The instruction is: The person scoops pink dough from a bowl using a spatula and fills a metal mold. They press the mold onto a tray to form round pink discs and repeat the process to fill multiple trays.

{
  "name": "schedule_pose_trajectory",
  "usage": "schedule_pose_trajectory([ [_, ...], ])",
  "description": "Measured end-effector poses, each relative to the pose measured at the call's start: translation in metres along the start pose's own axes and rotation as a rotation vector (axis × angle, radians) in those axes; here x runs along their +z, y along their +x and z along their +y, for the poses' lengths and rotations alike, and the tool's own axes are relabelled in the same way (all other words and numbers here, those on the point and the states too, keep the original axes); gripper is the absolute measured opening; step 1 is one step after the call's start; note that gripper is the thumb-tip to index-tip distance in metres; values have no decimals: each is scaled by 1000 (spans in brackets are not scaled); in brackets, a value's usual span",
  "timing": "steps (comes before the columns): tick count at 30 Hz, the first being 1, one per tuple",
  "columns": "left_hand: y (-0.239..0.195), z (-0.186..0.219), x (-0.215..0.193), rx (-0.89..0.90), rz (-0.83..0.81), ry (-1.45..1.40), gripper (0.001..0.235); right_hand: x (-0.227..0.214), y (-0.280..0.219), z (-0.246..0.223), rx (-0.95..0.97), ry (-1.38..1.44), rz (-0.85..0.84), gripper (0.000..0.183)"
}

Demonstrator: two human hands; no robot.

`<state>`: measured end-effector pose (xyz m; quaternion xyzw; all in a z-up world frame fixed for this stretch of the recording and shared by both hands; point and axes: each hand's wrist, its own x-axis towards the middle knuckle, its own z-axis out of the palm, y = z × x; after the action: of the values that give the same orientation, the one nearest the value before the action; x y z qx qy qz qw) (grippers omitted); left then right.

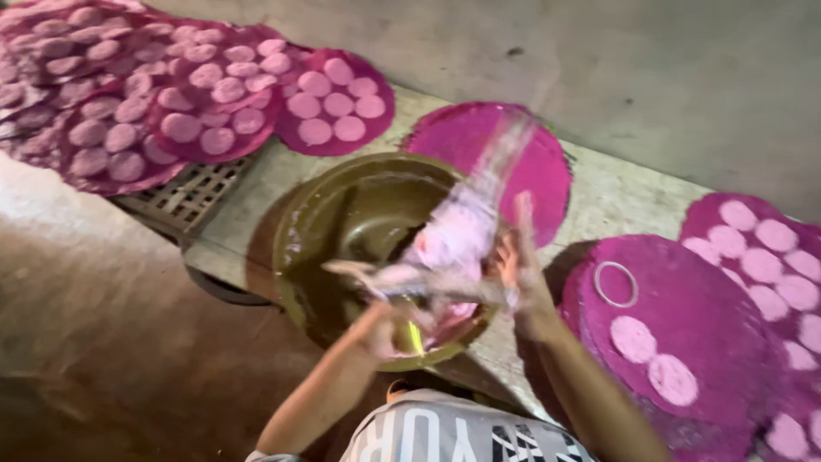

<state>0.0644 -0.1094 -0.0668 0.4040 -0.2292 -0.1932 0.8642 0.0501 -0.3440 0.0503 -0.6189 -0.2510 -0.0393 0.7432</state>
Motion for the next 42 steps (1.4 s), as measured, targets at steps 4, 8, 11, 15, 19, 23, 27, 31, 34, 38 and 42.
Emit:
schedule_pose_trajectory([
  [4, -1, -56, 92, -752, 93, -311, 55, -29, -23, -45, 16, 323, 109, 88],
  [8, 22, -31, 118, -176, -278, 510, 62, -83, -60, -101, -113, 84, 0, 74],
  [11, 36, -17, 152, -265, -264, 814, 46, -108, -99, -122, -288, -261, -123, 65],
  [15, 41, -33, 205, -439, -270, 619, 35, -122, -160, -130, -557, -912, -149, 52],
  [19, 49, -80, 249, -636, -168, -710, 55, -137, -200, -120, -331, -900, -151, 53],
  [23, 78, -105, 270, -604, -405, 623, 52, -180, -235, -107, -102, -885, 19, 75],
  [27, 120, -113, 272, -646, -479, 881, 51, -271, -293, -95, 444, -76, -110, 103],
  [31, 152, -145, 249, -381, -645, 604, 55, -308, -365, -52, 713, 51, -190, 124],
  [34, 196, -181, 177, -531, -608, 952, 56, -302, -407, -35, 835, -96, 68, 127],
  [38, 202, -257, 96, -630, 124, 565, 52, -287, -416, -39, 548, -138, 248, 120],
  [42, 169, -294, 82, -613, 435, 306, 48, -281, -399, -53, 401, 50, 459, 113],
])
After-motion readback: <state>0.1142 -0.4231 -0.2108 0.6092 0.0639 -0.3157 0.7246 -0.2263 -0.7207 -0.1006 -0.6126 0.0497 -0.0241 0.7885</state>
